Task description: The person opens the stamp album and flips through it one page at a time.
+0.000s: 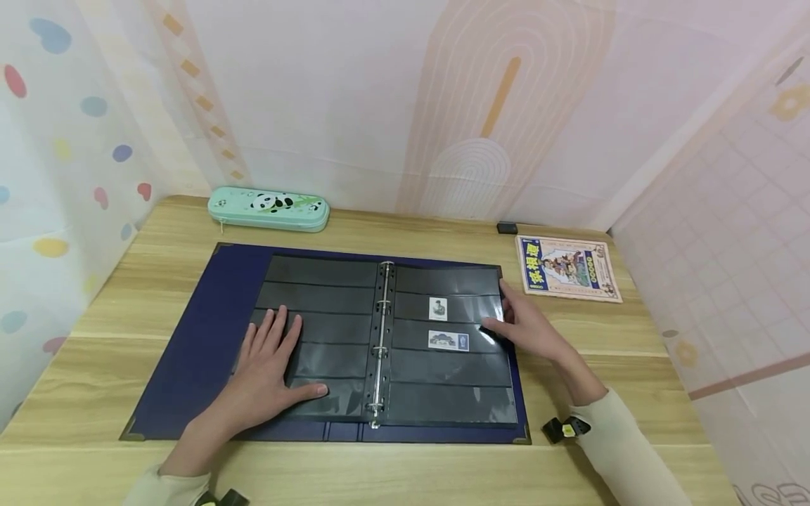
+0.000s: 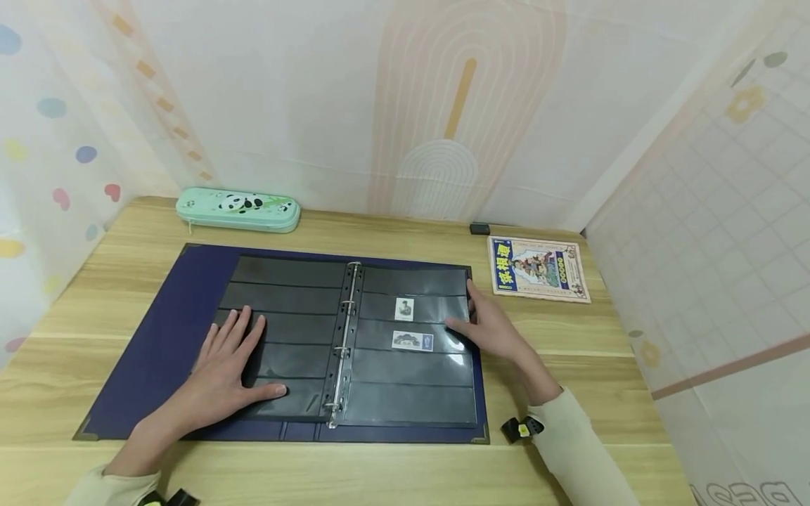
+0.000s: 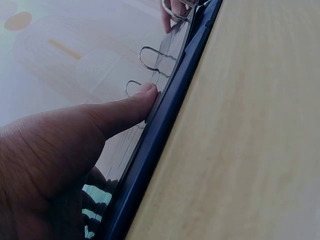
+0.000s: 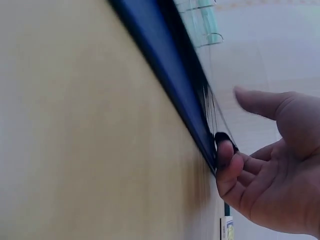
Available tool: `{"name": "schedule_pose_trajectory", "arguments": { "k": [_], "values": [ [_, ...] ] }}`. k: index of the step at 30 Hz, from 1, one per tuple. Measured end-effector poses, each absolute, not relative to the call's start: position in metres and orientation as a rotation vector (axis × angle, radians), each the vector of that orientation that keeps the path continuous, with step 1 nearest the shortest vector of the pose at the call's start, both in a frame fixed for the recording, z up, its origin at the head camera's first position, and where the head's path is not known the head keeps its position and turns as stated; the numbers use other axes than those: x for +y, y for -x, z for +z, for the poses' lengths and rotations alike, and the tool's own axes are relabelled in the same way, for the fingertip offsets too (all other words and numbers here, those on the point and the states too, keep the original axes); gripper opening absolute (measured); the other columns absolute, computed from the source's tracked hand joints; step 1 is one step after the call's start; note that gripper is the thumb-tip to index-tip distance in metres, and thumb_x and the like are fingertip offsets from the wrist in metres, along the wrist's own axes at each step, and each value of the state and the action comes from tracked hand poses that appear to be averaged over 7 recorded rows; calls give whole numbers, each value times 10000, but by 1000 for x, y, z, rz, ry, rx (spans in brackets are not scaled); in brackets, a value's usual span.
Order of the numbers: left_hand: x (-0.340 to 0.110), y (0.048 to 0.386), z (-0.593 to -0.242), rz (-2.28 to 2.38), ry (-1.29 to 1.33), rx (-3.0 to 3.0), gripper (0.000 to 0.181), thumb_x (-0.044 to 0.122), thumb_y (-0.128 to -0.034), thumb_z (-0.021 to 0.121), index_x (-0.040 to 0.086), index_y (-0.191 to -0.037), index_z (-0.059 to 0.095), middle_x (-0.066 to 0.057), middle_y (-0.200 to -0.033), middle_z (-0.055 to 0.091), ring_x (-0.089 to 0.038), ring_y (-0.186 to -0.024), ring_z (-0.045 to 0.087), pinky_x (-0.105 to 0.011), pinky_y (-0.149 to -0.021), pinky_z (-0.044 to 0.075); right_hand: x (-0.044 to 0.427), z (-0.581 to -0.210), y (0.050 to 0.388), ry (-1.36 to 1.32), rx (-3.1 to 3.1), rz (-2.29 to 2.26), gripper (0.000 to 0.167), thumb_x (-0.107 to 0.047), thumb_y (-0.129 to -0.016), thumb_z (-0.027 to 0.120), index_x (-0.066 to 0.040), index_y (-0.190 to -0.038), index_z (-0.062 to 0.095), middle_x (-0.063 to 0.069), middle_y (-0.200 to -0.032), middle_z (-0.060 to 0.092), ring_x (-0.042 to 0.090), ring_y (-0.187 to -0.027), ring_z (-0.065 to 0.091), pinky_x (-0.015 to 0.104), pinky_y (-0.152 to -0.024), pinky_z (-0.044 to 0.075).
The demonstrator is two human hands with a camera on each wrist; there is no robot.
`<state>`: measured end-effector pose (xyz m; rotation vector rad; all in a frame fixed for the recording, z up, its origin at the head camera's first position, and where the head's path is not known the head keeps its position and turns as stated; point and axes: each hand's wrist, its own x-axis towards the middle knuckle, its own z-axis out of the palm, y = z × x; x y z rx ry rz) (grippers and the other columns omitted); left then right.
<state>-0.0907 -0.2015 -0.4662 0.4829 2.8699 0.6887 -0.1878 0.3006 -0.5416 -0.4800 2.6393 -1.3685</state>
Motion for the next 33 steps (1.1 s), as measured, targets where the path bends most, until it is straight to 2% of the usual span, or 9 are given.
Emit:
{"name": "schedule_pose_trajectory", "arguments": {
  "k": [6, 11, 18, 22, 27, 30, 33],
  "values": [
    [-203, 91, -469, 714, -498, 2887, 1290, 639, -871, 873, -59, -1736, 219, -325, -1818, 11, -533, -1683, -60, -670, -1320, -133, 289, -496, 149, 481, 2579, -1381, 982, -308, -1066, 774, 99, -1726, 172, 97, -970, 615, 202, -801, 552, 300, -632, 471],
    [-200, 92, -466, 720, -479, 2868, 1291, 639, -875, 877, -59, -1737, 216, -322, -1819, 7, -533, -1682, -60, -680, -1320, -120, 285, -479, 126, 385, 2612, -1339, 909, -230, -1053, 783, 112, -1705, 250, 79, -1010, 609, 184, -828, 555, 260, -677, 474],
    [-200, 91, -463, 722, -477, 2860, 1279, 620, -884, 879, -64, -1735, 214, -326, -1818, 2, -538, -1680, -65, -688, -1317, -117, 280, -471, 108, 292, 2644, -1429, 784, -41, -1017, 799, 74, -1676, 390, 141, -1104, 667, 144, -863, 645, 240, -760, 553],
    [-199, 90, -462, 742, -475, 2865, 1185, 571, -940, 846, -66, -1730, 235, -329, -1817, 16, -542, -1679, -56, -695, -1317, -107, 275, -464, 96, 269, 2621, -1558, 712, 58, -1033, 730, 22, -1679, 432, 204, -1216, 659, 122, -924, 686, 229, -770, 571],
    [-200, 88, -462, 810, -479, 2886, 1012, 477, -1031, 777, -62, -1724, 273, -344, -1809, 55, -560, -1673, -39, -720, -1314, -67, 269, -462, 86, 377, 2578, -1764, 667, 119, -1044, 667, -26, -1667, 481, 239, -1356, 633, 80, -1063, 686, 205, -844, 595],
    [-199, 87, -460, 843, -501, 2909, 946, 446, -1066, 741, -44, -1729, 279, -341, -1810, 63, -555, -1675, -43, -716, -1318, -58, 265, -461, 83, 466, 2522, -1892, 619, 119, -1052, 658, -4, -1640, 511, 164, -1448, 625, 52, -1145, 670, 189, -900, 596],
    [-195, 86, -457, 855, -532, 2942, 908, 436, -1080, 727, -15, -1736, 292, -325, -1814, 89, -546, -1680, -17, -726, -1320, -21, 261, -459, 80, 545, 2480, -1967, 572, 111, -1055, 660, 17, -1607, 545, -9, -1530, 625, 47, -1210, 658, 192, -947, 593]
  ]
}}
